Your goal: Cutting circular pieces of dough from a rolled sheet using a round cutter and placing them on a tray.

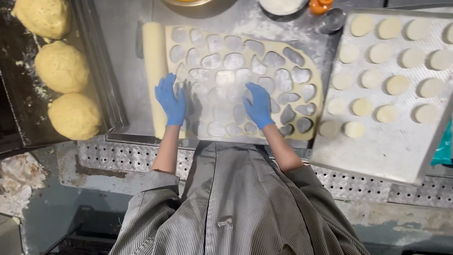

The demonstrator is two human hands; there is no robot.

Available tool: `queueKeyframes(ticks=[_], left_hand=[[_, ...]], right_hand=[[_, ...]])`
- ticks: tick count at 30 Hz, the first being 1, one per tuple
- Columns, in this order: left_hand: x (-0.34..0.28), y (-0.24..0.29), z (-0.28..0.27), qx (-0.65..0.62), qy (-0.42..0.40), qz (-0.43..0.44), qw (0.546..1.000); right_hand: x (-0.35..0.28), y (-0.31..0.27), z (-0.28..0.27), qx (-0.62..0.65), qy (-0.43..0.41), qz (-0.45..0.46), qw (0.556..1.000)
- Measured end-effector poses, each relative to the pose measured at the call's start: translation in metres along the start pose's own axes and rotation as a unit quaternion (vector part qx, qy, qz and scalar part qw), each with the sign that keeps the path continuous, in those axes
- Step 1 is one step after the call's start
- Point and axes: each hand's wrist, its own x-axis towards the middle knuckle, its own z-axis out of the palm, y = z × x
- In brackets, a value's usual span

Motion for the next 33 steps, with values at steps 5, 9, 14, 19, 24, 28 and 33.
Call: queueKeyframes(ticks=[5,9,14,19,24,28,33], left_hand=[[0.022,-0.080,-0.033,0.063,-0.019,-0.008,0.998],[0.037,-0.114,-0.054,0.053,-0.077,0.022,0.995],[0.058,-0.140,-0.055,0.024,-0.127,0.046,0.991],[0.097,-0.144,-0.017,-0.004,-0.174,0.096,0.980],[0.141,-0.127,0.043,0.095,-0.230,0.213,0.945],[0.131,-0.139,0.094,0.174,-0.258,0.247,0.918],[0.141,-0.128,0.080,0.217,-0.252,0.259,0.907]], right_hand=[[0.058,-0.047,0.124,-0.051,-0.077,-0.077,0.993],[0.136,-0.101,0.190,-0.102,-0.134,-0.133,0.977],[0.226,-0.105,0.229,-0.176,-0.117,-0.180,0.961],[0.254,-0.104,0.253,-0.196,-0.167,-0.036,0.966],[0.193,-0.008,0.337,-0.286,-0.168,0.029,0.943],[0.163,-0.070,0.220,-0.254,-0.227,-0.074,0.937],[0.101,-0.092,0.140,-0.314,-0.025,-0.077,0.946]])
